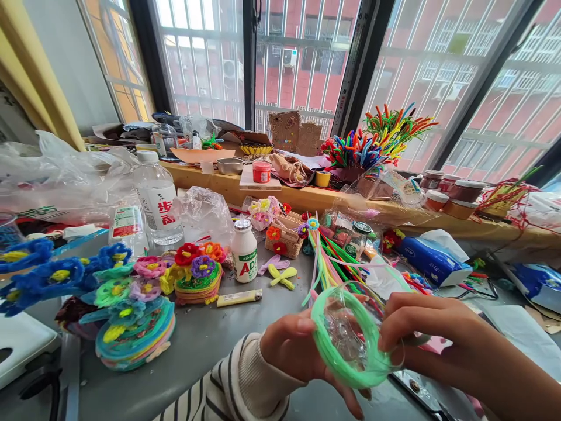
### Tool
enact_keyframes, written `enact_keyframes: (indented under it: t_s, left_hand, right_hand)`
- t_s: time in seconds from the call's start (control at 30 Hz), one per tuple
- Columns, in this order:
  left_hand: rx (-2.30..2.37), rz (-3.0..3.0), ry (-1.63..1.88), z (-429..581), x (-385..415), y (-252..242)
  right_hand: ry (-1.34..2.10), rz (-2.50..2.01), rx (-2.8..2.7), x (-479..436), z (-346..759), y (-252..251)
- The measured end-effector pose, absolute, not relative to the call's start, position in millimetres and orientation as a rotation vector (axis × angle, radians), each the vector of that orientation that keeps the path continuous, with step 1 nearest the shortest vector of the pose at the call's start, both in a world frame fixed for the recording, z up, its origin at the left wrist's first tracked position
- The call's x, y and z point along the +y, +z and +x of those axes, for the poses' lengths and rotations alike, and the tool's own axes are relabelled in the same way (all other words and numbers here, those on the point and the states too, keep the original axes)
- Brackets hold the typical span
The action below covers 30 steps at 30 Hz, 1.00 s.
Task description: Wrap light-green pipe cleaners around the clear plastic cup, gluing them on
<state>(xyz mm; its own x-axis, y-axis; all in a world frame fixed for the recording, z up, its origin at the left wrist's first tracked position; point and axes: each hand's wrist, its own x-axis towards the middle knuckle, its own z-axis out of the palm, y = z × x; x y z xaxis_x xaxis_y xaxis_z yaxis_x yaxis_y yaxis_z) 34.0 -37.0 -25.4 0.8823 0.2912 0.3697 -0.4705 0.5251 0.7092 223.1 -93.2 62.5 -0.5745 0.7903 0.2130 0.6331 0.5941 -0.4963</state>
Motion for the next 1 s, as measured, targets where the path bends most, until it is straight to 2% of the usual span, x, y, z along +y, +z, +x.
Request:
enact_keyframes:
  t_s: [1.0]
  left_hand:
    - [-0.186,0.898,0.387,35.3,-32.9,-22.8]
  right_hand:
    - [0.534,-1.139,-2.394,-93.0,224.0,59.7]
